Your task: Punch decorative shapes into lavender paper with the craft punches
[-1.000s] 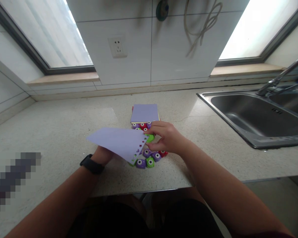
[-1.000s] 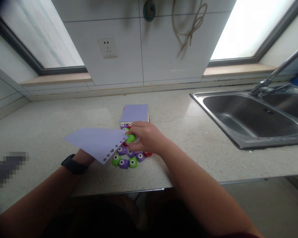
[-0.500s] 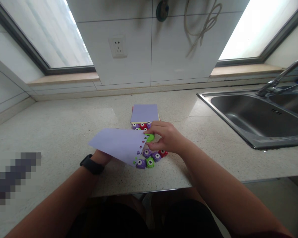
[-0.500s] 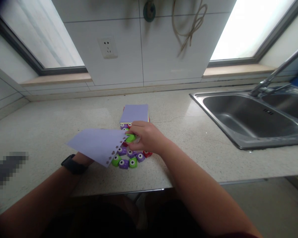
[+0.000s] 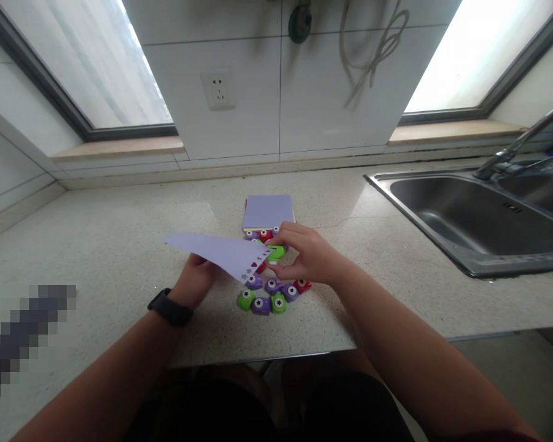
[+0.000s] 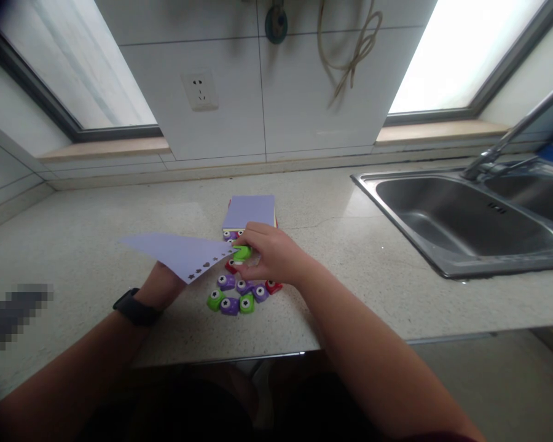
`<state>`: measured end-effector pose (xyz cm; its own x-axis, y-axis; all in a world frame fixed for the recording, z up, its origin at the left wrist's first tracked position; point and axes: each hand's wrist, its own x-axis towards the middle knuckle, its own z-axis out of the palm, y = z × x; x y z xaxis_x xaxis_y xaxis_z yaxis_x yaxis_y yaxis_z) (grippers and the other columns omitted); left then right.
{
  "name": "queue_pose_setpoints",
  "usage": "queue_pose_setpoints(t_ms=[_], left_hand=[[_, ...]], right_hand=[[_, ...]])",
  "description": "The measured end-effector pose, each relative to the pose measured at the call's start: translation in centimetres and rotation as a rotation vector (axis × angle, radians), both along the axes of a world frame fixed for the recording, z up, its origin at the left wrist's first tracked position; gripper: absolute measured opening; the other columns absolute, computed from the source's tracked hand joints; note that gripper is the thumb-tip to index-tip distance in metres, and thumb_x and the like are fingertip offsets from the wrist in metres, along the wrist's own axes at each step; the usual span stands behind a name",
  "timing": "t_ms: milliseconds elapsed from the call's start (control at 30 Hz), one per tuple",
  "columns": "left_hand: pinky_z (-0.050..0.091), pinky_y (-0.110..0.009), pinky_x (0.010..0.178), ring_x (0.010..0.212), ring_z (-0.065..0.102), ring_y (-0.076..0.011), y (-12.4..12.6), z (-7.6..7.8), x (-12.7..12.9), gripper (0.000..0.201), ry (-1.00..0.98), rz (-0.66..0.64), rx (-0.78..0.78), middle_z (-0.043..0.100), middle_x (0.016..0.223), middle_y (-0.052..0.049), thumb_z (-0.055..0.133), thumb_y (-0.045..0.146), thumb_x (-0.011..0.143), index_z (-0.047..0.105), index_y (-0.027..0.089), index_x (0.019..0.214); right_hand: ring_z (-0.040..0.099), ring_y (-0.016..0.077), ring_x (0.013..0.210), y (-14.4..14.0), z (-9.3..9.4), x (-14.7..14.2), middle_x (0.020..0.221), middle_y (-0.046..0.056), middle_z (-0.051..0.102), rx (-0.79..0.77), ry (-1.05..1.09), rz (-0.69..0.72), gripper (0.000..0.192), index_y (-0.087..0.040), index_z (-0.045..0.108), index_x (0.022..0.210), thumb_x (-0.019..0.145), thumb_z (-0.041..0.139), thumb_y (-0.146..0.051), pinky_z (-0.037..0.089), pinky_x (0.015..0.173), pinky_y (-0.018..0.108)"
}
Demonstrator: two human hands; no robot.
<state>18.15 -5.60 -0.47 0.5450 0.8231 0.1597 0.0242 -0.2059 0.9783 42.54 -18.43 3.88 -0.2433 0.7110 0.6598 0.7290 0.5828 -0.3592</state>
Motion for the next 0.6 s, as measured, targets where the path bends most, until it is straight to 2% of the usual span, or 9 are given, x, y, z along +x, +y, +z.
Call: queue_pose_setpoints(t_ms=[133,233,333,467,600], left_hand=[[0.053,-0.043,0.092,0.096,0.070,-0.0293,0.3,-0.9,0.1,0.027,-0.069,0.059,-0.064,0.079,0.104,-0.010,0.081,0.040,0.081,0.078,0.017,0.094],[0.052,-0.043,0.096,0.102,0.070,-0.0307,0.7,-1.4,0.2,0.038,-0.040,0.055,-0.069,0.079,0.108,-0.011,0.079,0.049,0.081,0.079,0.016,0.100],[0.052,-0.041,0.093,0.096,0.070,-0.0293,0.9,-1.6,0.2,0.048,-0.011,0.043,-0.134,0.079,0.102,-0.011,0.073,0.059,0.085,0.079,0.015,0.102],[0.049,-0.038,0.098,0.097,0.069,-0.0260,1.1,-2.0,0.2,0.043,-0.051,0.023,-0.166,0.079,0.101,-0.009,0.073,0.058,0.086,0.079,0.017,0.097],[0.046,-0.040,0.105,0.100,0.069,-0.0265,1.1,-2.2,0.3,0.043,-0.069,0.028,-0.165,0.079,0.104,-0.008,0.073,0.059,0.086,0.079,0.018,0.097]], right_hand=[[0.065,0.0204,0.087,0.2,-0.2,0.5,0.095,0.007,0.069,-0.014,0.043,-0.004,0.029,-0.019,0.068,0.106,0.079,0.077,-0.024,0.051,0.077,0.033],[0.066,0.0198,0.087,0.2,-0.1,0.9,0.096,0.007,0.070,-0.005,0.072,-0.033,0.031,-0.019,0.069,0.111,0.082,0.076,-0.026,0.052,0.078,0.033],[0.066,0.0184,0.084,0.3,-0.1,1.3,0.095,0.006,0.071,-0.008,0.094,-0.072,0.029,-0.019,0.070,0.112,0.084,0.074,-0.026,0.052,0.078,0.032],[0.064,0.0166,0.079,0.6,-0.3,1.8,0.094,0.004,0.071,-0.025,0.178,-0.142,0.027,-0.020,0.070,0.110,0.084,0.074,-0.027,0.053,0.076,0.032],[0.066,0.0177,0.083,1.1,-1.1,2.2,0.097,0.006,0.071,-0.096,0.384,-0.190,0.026,-0.018,0.070,0.106,0.083,0.074,-0.028,0.055,0.077,0.034]])
